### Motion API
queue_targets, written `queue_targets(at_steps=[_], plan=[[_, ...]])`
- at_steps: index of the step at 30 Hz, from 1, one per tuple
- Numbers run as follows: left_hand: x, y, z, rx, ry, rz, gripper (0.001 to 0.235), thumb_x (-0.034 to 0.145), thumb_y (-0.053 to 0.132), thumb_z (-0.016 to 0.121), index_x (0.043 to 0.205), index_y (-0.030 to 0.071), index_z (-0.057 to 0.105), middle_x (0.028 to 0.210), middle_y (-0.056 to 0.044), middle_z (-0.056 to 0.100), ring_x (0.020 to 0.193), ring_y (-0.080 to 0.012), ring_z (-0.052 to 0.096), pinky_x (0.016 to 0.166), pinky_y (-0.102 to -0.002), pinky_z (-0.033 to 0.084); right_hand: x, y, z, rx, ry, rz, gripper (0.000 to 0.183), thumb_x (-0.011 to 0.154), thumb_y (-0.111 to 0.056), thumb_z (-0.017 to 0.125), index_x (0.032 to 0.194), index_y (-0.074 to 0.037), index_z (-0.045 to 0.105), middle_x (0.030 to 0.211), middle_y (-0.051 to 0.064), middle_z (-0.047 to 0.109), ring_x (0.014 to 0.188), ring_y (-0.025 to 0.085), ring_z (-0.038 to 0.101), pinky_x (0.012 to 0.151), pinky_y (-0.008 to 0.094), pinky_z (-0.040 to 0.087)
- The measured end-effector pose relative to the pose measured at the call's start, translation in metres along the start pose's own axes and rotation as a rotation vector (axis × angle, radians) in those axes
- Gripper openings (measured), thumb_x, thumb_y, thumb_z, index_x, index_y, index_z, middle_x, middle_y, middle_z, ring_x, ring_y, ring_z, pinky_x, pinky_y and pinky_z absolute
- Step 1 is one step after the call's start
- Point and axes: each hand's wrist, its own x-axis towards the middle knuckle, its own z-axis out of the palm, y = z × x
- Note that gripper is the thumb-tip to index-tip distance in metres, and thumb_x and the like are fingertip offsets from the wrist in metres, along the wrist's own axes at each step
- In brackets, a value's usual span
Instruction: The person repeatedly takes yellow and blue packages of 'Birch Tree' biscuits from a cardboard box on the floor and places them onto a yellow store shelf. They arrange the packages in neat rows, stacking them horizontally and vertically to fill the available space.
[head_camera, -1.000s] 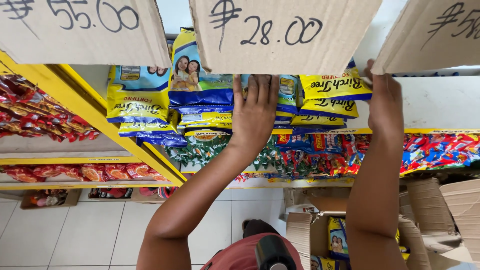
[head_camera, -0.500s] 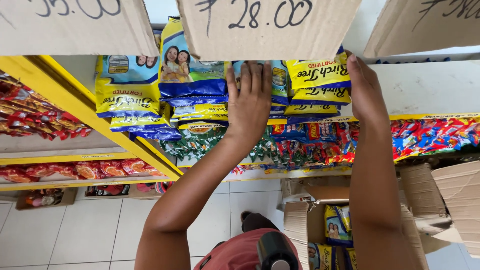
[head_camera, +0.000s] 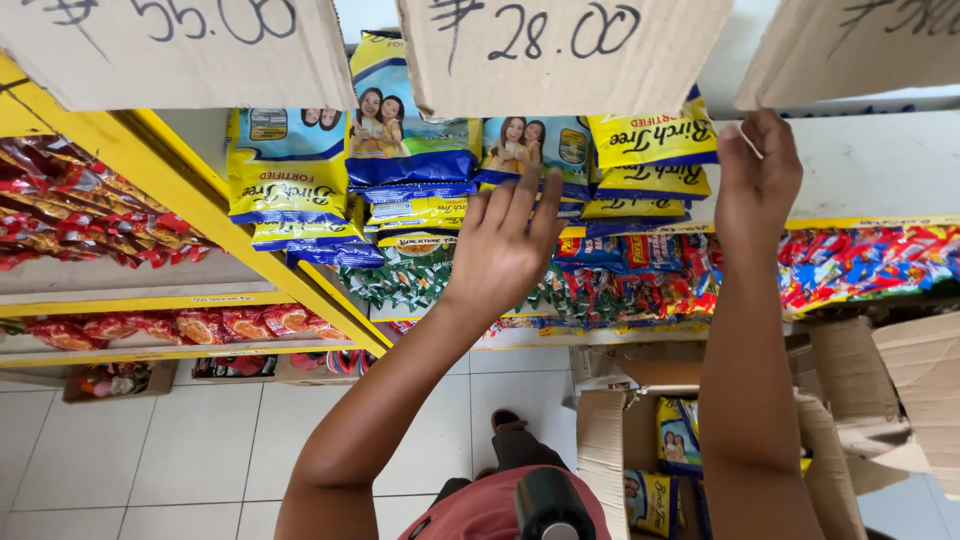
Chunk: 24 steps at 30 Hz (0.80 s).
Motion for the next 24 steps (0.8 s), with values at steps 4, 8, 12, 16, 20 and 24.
queue_targets(at_steps=[4,8,12,16,20,24], plan=[[-0.021,0.009,0.003,-0.185,-0.001,0.045,0.045,0.100,0.018,0.077,0.137,-0.002,0.062,0.123,-0.015,0.064,0.101,-0.0293,0.062,0.086,-0.045,0.052,-0.037,-0.026,-0.006,-0.016,0.132,-0.061,0.035,0.109,-0.006,0.073,0.141,0.003,0.060,0.135,0.009,0.061,0.122,0.016,0.059,0.108,0.032,0.052],[-0.038,0.035,0.012,-0.511,0.059,-0.057,0.046,0.095,0.015,0.078,0.135,0.000,0.061,0.107,-0.013,0.066,0.089,-0.0309,0.067,0.076,-0.040,0.055,-0.090,-0.025,-0.029,0.002,0.131,-0.014,0.037,0.107,0.001,0.073,0.141,0.001,0.060,0.134,0.007,0.061,0.120,0.013,0.059,0.108,0.028,0.052],[-0.053,0.078,0.037,-0.867,-0.058,-0.181,0.044,0.096,0.013,0.076,0.137,0.003,0.060,0.110,-0.013,0.068,0.091,-0.0304,0.069,0.076,-0.037,0.057,-0.144,-0.016,-0.067,0.045,0.112,0.035,0.033,0.107,0.001,0.072,0.139,0.001,0.061,0.123,0.004,0.063,0.107,0.009,0.059,0.100,0.023,0.051],[-0.085,0.133,0.095,-1.129,-0.337,-0.300,0.044,0.094,0.015,0.077,0.134,0.002,0.063,0.107,-0.011,0.072,0.074,-0.0201,0.064,0.067,-0.032,0.055,-0.201,-0.003,-0.115,-0.092,0.144,0.190,0.029,0.103,0.002,0.073,0.130,0.003,0.066,0.126,0.005,0.065,0.111,0.011,0.061,0.099,0.026,0.052],[-0.135,0.192,0.163,-1.327,-0.606,-0.338,0.043,0.093,0.016,0.075,0.133,0.004,0.067,0.103,-0.010,0.073,0.073,-0.0158,0.061,0.065,-0.029,0.051,-0.275,0.040,-0.162,-0.158,0.133,0.370,0.028,0.100,-0.002,0.073,0.128,0.000,0.067,0.120,0.006,0.066,0.106,0.010,0.065,0.096,0.025,0.055],[-0.196,0.256,0.225,-1.514,-0.859,-0.461,0.038,0.099,0.022,0.072,0.132,0.004,0.067,0.107,-0.006,0.076,0.078,-0.0117,0.063,0.073,-0.027,0.054,-0.353,0.090,-0.198,-0.204,0.193,0.602,0.028,0.098,-0.007,0.075,0.124,0.000,0.069,0.114,0.009,0.070,0.102,0.013,0.069,0.091,0.027,0.058]])
